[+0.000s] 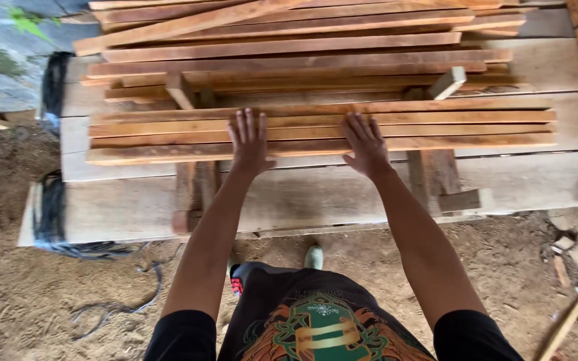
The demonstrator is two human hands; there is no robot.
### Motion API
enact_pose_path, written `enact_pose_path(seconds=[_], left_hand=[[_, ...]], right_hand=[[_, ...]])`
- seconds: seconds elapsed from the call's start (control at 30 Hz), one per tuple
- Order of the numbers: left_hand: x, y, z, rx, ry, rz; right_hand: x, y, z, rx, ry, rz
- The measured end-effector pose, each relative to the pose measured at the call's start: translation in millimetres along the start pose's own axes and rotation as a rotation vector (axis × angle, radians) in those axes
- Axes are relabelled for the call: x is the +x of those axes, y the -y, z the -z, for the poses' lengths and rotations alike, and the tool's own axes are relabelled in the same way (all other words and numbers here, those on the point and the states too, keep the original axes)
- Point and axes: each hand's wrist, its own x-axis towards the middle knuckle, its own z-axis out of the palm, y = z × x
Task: Bundling several thin wooden slats together using a wire tie and a small tool for twisting.
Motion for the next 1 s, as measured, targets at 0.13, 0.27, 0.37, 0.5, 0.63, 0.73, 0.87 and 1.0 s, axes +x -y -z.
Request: enact_pose_path(seconds=[0.13,0.27,0.37,0.5,0.63,0.73,0.87,1.0], left_hand=[[-7,-3,7,-0.042,-0.178,0.016],[-3,-3,6,0.002,-0.089,0.076],[2,3,0,0.001,-0.18,0.041],[7,8,-17,0.032,-0.336,-0.023],[2,2,-2,0.014,-0.211,0.026],[5,-2,11,0.011,-0.086,0.088],[3,2,-3,-0.025,-0.104,0.073],[0,7,6,-0.193,-0.056,0.036]], right_hand=[[-25,-63,-11,0.033,0.032,-0.166],[-19,-81,-18,-0.055,-0.199,0.007],[-9,-85,-27,-0.093,-0.38,0.06],[-13,-87,-34,-0.139,-0.446,0.072],[-13,-81,-24,-0.134,-0.449,0.054],[-12,-82,-11,-0.122,-0.379,0.045],[-21,-79,-1,-0.066,-0.198,0.021],[-28,-68,18,0.063,0.047,-0.099]])
